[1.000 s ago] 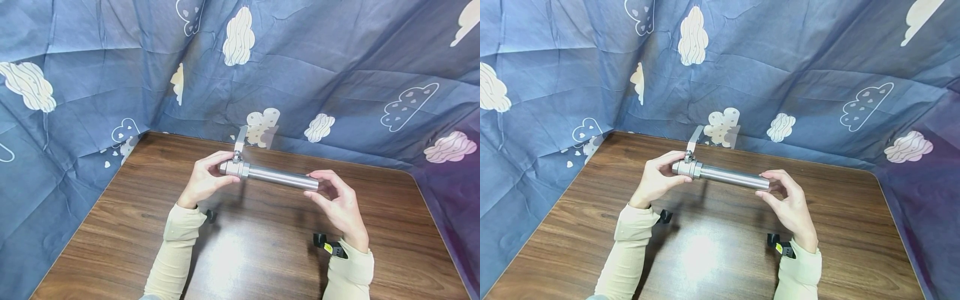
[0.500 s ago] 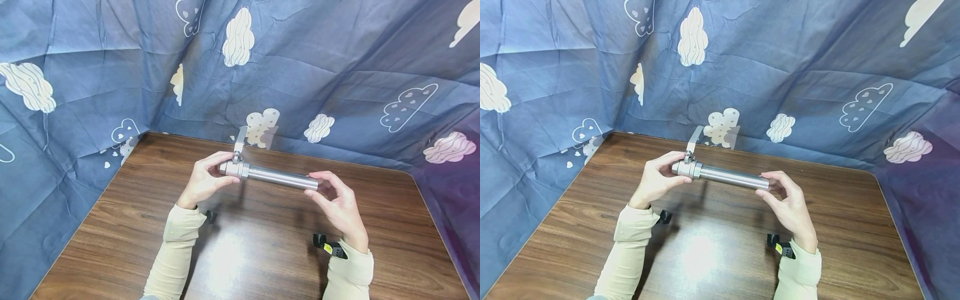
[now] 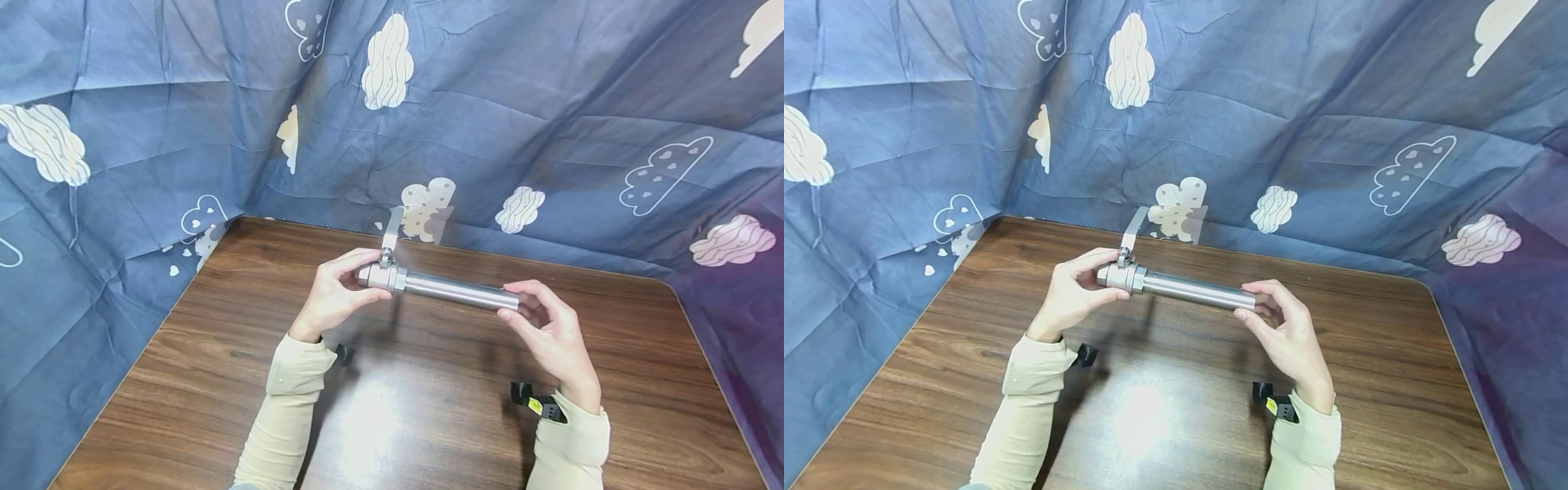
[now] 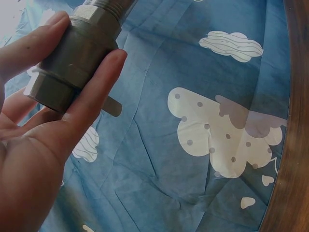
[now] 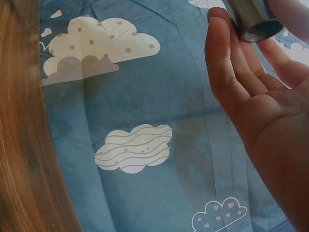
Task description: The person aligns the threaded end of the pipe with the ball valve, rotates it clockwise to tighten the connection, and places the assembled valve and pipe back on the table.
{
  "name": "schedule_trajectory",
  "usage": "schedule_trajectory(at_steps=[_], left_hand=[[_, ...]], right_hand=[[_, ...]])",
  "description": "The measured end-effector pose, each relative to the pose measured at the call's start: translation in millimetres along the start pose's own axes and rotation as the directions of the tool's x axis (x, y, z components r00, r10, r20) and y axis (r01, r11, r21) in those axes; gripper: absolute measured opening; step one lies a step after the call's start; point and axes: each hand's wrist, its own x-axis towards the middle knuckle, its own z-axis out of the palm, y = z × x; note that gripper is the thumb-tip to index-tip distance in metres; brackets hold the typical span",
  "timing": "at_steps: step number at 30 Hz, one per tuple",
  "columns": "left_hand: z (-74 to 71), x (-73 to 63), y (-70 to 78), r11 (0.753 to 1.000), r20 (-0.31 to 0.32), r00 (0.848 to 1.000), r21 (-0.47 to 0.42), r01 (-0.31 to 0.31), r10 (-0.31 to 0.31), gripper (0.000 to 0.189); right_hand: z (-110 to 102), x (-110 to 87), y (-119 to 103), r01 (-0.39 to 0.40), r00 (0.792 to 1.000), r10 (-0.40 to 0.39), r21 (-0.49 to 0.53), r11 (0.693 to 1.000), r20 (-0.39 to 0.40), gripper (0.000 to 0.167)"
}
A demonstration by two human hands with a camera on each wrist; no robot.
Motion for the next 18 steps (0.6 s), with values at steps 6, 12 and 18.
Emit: schedule_trajectory(at_steps=[6,12,18], left_hand=[[0.3,-0.3,0.9,1.000,0.000,1.000,0.003,-0.001,0.001,0.059],[0.7,-0.3,1.6,1.000,0.000,1.000,0.006,-0.007,0.007,0.058],[0.4,-0.5,2.0,1.000,-0.005,1.000,0.009,-0.009,0.009,0.058]], right_hand=[[-0.3,0.2,0.6,-0.002,1.000,0.002,0.050,0.999,0.011,0.034],[0.0,0.2,0.2,-0.007,1.000,0.007,0.061,0.998,0.013,0.033],[1.5,1.1,0.5,-0.013,1.000,0.013,0.068,0.998,-0.002,0.034]])
